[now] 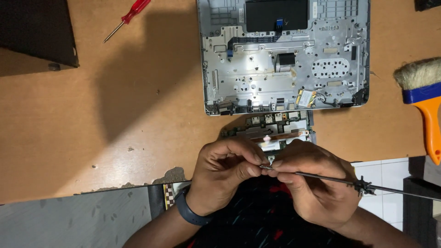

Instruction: Disassembling a laptop by removing internal screws and the motherboard from the chassis using a screwdriver.

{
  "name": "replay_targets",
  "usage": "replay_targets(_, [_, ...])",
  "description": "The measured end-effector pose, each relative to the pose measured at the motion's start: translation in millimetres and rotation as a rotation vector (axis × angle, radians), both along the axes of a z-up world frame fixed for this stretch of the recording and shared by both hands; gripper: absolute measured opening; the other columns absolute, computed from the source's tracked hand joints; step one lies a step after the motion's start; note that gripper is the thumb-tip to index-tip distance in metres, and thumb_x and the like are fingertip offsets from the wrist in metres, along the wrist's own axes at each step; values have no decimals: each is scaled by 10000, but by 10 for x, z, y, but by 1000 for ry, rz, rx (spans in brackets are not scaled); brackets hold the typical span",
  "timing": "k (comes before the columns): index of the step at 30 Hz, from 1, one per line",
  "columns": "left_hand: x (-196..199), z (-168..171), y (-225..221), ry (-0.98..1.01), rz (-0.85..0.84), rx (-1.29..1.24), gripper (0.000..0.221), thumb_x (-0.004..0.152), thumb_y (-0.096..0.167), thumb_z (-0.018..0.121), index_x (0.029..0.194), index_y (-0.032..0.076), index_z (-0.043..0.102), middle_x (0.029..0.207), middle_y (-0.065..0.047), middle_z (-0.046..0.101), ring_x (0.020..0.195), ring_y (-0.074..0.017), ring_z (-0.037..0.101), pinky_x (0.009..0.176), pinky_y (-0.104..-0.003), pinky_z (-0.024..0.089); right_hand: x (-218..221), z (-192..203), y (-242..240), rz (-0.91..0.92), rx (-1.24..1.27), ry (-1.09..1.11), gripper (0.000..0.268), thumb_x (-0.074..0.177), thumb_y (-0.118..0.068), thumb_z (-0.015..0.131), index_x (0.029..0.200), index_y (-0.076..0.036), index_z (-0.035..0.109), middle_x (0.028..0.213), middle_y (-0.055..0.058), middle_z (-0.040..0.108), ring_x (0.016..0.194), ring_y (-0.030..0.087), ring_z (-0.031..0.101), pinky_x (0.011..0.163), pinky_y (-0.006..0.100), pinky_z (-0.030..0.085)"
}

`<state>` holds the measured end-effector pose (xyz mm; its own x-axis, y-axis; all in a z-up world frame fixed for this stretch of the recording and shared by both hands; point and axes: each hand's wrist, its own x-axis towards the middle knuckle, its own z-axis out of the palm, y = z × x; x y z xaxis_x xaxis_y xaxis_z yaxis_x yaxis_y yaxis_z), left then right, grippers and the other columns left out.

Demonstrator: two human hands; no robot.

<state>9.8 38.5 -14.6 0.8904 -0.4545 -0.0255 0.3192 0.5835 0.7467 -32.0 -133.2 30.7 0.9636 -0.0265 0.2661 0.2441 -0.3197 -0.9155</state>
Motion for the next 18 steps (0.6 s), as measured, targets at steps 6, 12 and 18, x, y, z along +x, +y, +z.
replay_targets(6, [-4, -19, -5, -34, 9, 46, 133, 917, 117, 796, 994, 112, 688, 967, -52, 709, 906, -159, 695, 853, -290, 594, 18, 11, 23, -4, 22, 2, 94, 984, -123, 591, 983, -65, 665, 824, 73, 750, 727, 156, 759, 720, 256, 615])
replay_targets(12, [-8, 7, -15, -32, -3, -26, 164, 914, 67, 788, 989, 122, 653, 959, -59, 667, 889, -146, 663, 791, -260, 605, -13, -3, 29, -29, 13, 10, 47, 959, -73, 620, 959, -62, 666, 831, 90, 751, 741, 173, 778, 740, 270, 635])
replay_targets(18, [-8, 15, -12, -61, 1, -35, 165, 916, 66, 783, 978, 127, 642, 923, -53, 656, 865, -139, 656, 773, -262, 615, -51, -65, 3, -9, 27, -21, 62, 968, -73, 618, 1000, -80, 670, 893, 63, 750, 795, 179, 778, 798, 288, 649])
